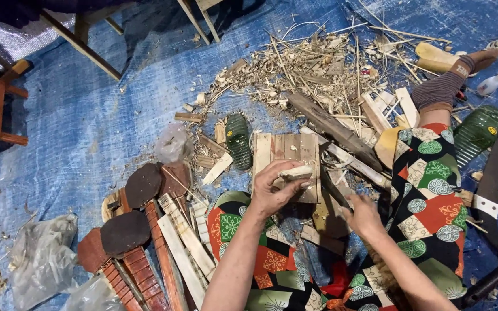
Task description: Shaping a wooden component by shaving it with a hand-held blade while sitting on the floor.
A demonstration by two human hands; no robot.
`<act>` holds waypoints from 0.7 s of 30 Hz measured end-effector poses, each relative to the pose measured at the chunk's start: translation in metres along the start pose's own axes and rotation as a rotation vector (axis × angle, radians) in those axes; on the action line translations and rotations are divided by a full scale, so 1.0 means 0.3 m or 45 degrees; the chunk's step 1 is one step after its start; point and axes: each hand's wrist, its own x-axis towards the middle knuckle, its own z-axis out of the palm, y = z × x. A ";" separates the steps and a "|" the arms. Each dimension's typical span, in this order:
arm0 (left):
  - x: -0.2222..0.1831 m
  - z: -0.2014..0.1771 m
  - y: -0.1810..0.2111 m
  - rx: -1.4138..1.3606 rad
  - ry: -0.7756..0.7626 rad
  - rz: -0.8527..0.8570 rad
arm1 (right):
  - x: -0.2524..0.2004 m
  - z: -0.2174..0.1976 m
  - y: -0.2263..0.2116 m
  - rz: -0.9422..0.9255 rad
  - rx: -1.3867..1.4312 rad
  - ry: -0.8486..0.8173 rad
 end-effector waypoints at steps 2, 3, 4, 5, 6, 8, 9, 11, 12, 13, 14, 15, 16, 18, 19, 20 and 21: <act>-0.005 0.000 -0.015 -0.007 0.026 0.027 | 0.003 0.051 0.054 0.165 0.118 -0.264; -0.005 -0.003 -0.028 -0.008 0.027 0.019 | 0.014 0.072 0.076 0.170 0.118 -0.271; -0.005 -0.004 -0.042 -0.013 0.046 0.024 | 0.025 0.093 0.098 0.165 0.085 -0.313; -0.005 -0.004 -0.057 -0.021 0.062 0.030 | 0.034 0.114 0.123 0.164 0.053 -0.351; -0.006 -0.006 -0.065 -0.024 0.059 0.023 | 0.013 0.072 0.072 0.172 0.055 -0.354; -0.008 -0.010 -0.080 -0.045 0.097 0.028 | -0.027 -0.014 -0.032 0.208 0.103 -0.398; 0.000 -0.016 -0.064 -0.046 0.097 0.025 | -0.022 0.004 -0.015 0.211 0.103 -0.401; 0.015 -0.031 -0.029 -0.082 0.026 -0.074 | -0.015 0.040 0.015 0.230 0.051 -0.362; 0.006 -0.026 -0.030 -0.081 0.028 -0.076 | -0.013 0.039 0.019 0.229 0.049 -0.365; 0.001 -0.022 -0.031 -0.089 0.081 -0.155 | -0.007 0.035 0.022 0.227 0.068 -0.326; -0.003 -0.017 -0.033 -0.097 0.133 -0.233 | 0.000 0.031 0.025 0.224 0.086 -0.287; -0.005 -0.022 -0.032 -0.099 0.135 -0.235 | -0.005 0.027 0.010 0.226 0.084 -0.288; -0.007 -0.027 -0.031 -0.113 0.182 -0.283 | -0.010 0.023 -0.004 0.169 0.095 -0.223; -0.002 -0.027 -0.013 -0.127 0.233 -0.334 | -0.033 -0.033 -0.094 0.113 0.102 -0.163; 0.007 -0.022 0.005 -0.148 0.292 -0.369 | -0.052 -0.084 -0.170 0.033 0.195 -0.168; 0.016 -0.017 0.024 -0.168 0.351 -0.403 | -0.070 -0.136 -0.246 -0.047 0.288 -0.171; 0.012 -0.022 0.005 -0.167 0.351 -0.403 | -0.070 -0.130 -0.249 -0.047 0.289 -0.172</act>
